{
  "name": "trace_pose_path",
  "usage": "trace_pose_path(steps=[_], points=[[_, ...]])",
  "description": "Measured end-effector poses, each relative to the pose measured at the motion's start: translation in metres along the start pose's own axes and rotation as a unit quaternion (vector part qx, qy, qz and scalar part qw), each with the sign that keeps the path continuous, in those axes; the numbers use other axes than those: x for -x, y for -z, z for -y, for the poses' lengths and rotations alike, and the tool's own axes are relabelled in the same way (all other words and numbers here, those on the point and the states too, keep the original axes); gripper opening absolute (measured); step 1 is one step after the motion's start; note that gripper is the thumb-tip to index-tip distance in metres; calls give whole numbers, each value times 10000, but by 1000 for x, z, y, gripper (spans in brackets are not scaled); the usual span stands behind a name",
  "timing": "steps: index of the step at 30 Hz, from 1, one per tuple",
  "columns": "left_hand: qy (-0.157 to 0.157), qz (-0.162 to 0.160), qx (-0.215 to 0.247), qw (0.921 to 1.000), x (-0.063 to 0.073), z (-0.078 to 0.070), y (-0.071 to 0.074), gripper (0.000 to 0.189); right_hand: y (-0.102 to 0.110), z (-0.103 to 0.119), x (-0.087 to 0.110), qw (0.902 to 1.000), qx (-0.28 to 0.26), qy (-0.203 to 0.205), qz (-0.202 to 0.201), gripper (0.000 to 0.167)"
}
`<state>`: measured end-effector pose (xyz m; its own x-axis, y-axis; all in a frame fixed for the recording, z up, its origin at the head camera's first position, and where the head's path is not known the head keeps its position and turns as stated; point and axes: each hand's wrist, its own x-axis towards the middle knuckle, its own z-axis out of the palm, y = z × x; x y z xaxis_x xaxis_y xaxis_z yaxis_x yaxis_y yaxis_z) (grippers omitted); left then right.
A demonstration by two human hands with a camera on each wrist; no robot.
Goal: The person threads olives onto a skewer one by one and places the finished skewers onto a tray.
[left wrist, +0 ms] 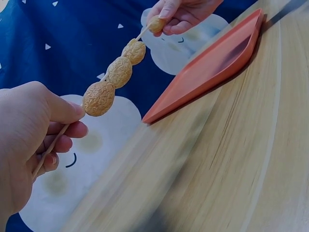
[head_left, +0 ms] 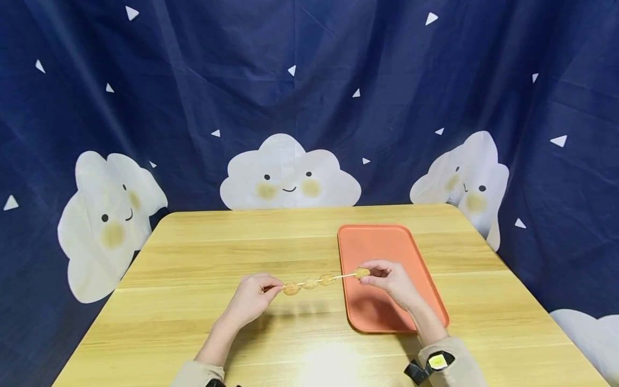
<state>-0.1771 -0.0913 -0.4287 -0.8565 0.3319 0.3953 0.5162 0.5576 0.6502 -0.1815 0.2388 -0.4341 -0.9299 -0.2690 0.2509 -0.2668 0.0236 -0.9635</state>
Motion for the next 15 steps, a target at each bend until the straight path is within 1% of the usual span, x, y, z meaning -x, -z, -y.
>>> trace_pose_path(steps=[6,12,15], points=[[11,2,-26,10000,-1,-2,-1,5,-1,1,-1,10000,-77,9,15,33],[42,-3,16,10000,-1,-3,-2,5,-2,1,-1,10000,18,16,-6,33],[-9,-32,10,10000,-1,-3,-2,6,-2,1,-1,10000,46,41,-1,32]])
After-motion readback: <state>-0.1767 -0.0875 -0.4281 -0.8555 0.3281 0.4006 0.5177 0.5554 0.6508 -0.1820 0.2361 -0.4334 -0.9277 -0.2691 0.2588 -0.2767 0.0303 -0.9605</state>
